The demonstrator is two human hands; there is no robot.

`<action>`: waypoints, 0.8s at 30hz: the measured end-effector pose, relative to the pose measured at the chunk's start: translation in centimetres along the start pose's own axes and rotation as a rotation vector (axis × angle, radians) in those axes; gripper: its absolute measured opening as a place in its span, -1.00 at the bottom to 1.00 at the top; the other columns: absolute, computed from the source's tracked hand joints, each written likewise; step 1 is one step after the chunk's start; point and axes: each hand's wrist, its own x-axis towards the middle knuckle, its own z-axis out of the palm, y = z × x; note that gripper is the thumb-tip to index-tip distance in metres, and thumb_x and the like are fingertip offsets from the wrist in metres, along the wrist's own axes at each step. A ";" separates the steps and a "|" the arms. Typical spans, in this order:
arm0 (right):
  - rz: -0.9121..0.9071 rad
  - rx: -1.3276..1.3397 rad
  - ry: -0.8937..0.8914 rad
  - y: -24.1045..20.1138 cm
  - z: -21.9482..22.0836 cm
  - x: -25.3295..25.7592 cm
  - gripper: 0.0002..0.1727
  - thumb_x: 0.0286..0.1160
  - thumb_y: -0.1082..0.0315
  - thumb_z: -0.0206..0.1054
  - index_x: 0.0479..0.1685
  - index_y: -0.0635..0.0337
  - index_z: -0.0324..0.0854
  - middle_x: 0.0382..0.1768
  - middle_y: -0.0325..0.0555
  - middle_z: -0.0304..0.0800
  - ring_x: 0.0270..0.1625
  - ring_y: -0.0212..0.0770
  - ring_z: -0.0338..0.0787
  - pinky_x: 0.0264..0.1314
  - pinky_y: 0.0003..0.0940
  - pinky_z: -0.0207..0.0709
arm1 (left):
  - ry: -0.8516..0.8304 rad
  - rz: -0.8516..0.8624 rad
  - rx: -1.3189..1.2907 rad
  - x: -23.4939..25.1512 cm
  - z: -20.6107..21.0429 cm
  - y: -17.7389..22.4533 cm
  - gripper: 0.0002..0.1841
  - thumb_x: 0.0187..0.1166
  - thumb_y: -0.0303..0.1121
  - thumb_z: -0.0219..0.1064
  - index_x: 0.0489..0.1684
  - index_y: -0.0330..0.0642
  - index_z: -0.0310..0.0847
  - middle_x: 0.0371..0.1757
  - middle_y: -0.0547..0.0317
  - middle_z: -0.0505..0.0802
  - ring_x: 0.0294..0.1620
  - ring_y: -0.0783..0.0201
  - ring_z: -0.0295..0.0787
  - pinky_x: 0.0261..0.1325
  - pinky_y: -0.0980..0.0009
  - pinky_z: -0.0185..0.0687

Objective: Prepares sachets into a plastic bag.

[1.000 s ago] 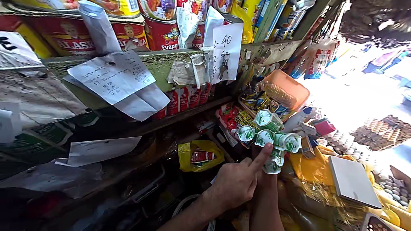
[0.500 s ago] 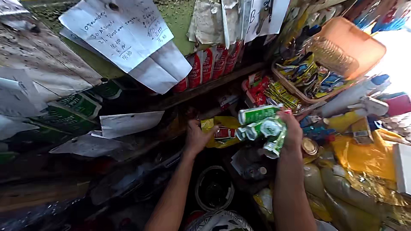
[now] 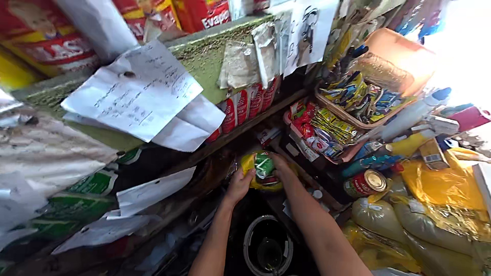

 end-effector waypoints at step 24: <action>-0.752 -1.143 -0.236 -21.4 -11.3 -16.7 -0.70 0.74 0.15 0.22 -0.05 0.08 0.85 -0.29 -0.13 0.89 -0.35 -0.20 0.86 -0.19 -0.02 0.81 | 0.005 -0.059 -0.177 -1.4 -0.8 1.2 -0.56 0.72 -0.39 0.15 0.54 -0.35 0.48 0.40 -0.01 0.76 0.13 0.24 0.80 0.23 0.32 0.73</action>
